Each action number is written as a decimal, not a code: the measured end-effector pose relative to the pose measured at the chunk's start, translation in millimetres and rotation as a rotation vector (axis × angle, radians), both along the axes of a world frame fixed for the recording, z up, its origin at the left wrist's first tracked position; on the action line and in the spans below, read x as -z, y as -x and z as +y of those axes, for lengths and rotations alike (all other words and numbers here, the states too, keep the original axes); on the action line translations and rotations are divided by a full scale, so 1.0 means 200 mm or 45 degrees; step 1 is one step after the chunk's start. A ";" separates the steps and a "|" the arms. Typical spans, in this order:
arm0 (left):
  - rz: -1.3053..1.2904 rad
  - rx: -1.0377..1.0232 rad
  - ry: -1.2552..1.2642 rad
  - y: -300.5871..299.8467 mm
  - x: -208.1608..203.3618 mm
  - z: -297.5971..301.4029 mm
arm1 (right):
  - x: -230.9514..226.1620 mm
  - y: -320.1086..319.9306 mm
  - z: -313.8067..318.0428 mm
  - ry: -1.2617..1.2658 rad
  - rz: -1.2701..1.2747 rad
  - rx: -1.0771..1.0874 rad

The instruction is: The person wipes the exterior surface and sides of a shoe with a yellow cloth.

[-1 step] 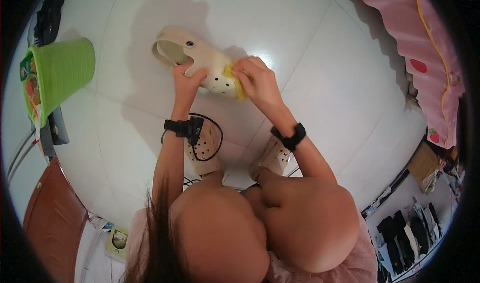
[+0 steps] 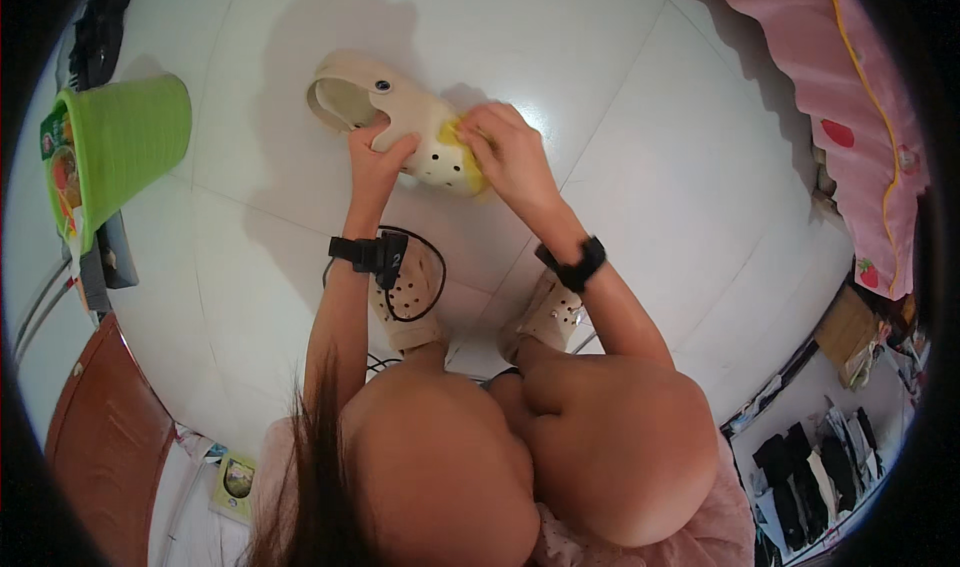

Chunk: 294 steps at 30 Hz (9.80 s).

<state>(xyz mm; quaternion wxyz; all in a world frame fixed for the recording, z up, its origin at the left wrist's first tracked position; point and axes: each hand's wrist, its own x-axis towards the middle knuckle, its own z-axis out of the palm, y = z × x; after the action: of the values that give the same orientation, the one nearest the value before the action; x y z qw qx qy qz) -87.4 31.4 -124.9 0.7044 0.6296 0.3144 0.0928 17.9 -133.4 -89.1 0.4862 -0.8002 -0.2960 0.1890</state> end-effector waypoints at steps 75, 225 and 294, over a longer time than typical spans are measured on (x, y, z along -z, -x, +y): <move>-0.144 -0.013 0.295 0.01 0.08 0.04 | 0.10 0.05 0.17 -0.098 -0.024 -0.018; -0.039 0.476 -1.506 -0.20 -0.12 -0.43 | -0.01 -0.11 -0.16 -0.128 -0.276 0.489; -0.021 0.436 -1.286 -0.20 -0.10 -0.50 | 0.02 -0.25 -0.31 -0.052 -0.432 0.165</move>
<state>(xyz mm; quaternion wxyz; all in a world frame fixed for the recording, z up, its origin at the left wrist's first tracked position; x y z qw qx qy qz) -47.3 -69.1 -104.8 0.3210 0.9319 0.1177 0.1213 67.2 -194.7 -92.7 0.4565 -0.8280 -0.3253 0.0135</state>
